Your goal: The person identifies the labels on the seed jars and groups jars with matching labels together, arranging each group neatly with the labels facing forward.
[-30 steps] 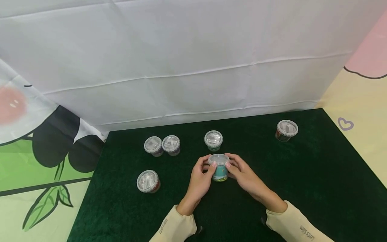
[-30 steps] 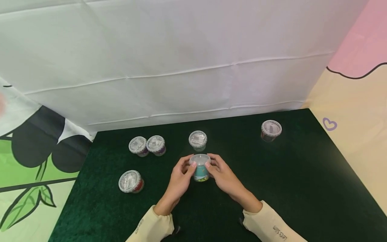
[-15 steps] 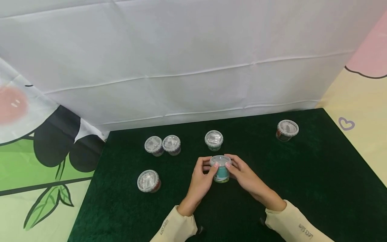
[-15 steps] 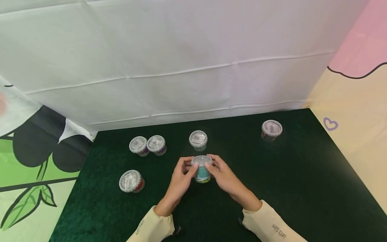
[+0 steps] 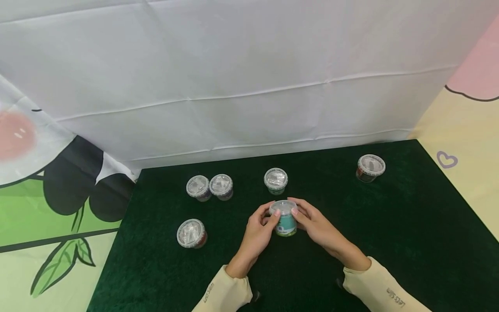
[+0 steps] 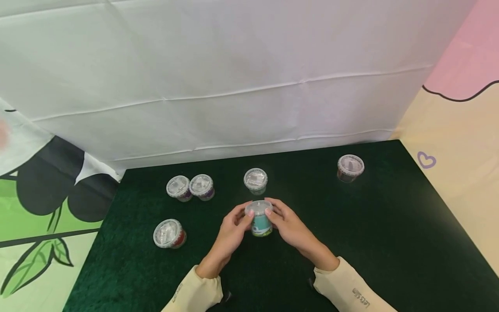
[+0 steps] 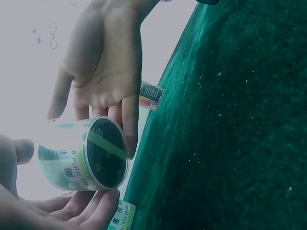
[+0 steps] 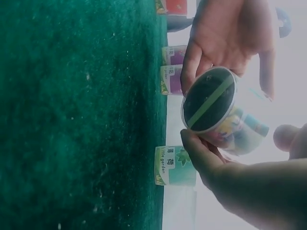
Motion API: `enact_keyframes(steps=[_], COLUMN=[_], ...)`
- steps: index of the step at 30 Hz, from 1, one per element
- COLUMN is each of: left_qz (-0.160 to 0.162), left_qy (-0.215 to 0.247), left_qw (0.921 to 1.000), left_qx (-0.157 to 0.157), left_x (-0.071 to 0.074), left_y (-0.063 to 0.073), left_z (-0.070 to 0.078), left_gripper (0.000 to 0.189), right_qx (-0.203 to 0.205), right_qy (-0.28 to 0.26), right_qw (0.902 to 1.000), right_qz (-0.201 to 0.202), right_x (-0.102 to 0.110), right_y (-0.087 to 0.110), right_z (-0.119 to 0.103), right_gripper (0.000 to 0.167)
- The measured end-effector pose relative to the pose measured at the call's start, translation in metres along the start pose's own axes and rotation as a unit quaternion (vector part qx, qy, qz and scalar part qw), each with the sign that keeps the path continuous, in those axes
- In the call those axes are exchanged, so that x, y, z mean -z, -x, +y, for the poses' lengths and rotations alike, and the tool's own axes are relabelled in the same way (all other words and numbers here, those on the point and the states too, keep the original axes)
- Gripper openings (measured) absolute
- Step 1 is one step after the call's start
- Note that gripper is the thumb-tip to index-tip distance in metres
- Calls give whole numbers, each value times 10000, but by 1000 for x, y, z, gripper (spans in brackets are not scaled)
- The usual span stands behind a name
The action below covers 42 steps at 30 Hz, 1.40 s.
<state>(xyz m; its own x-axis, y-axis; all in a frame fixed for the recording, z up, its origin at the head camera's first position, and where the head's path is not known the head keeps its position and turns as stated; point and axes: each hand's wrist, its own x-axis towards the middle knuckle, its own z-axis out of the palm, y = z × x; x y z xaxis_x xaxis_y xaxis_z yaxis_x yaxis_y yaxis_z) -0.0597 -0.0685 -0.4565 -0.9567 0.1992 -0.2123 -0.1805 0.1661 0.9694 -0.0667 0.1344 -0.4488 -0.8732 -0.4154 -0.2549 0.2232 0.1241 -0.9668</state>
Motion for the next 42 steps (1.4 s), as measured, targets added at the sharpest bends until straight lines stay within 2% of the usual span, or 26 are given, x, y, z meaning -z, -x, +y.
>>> enact_keyframes(steps=[10, 15, 20, 26, 31, 33, 39, 42], left_qz=[680, 822, 641, 91, -281, -237, 164, 209], left_qy=[-273, -445, -532, -211, -246, -290, -390, -464], left_qw=[9967, 9950, 9961, 9997, 9993, 9993, 9984, 9971], left_qx=[-337, -355, -282, -45, 7, -52, -365, -573], left_x=[-8, -14, -13, -4, -3, -4, -10, -13], left_y=[-6, -6, -5, -4, -4, -4, -7, -11], left_z=[-5, -4, -3, 1, 0, -1, -4, -4], left_gripper=[47, 47, 45, 46, 50, 49, 47, 47], right_qx=[48, -16, -26, -15, 22, 45, 86, 101], right_qy=[342, 438, 408, 118, 19, 83, 168, 263], right_qw=[9981, 9974, 9980, 9998, 10000, 9999, 9996, 9994], right_qz=[504, 573, 475, 167, 6, 58, 192, 223], right_x=[-6, -8, -2, 8, 10, 9, 7, 9], right_y=[1, -1, -2, -1, 1, 1, 2, 1], right_z=[-2, 0, 1, 0, 1, 2, 3, 2], right_gripper=[57, 57, 56, 57, 58, 57, 57, 59])
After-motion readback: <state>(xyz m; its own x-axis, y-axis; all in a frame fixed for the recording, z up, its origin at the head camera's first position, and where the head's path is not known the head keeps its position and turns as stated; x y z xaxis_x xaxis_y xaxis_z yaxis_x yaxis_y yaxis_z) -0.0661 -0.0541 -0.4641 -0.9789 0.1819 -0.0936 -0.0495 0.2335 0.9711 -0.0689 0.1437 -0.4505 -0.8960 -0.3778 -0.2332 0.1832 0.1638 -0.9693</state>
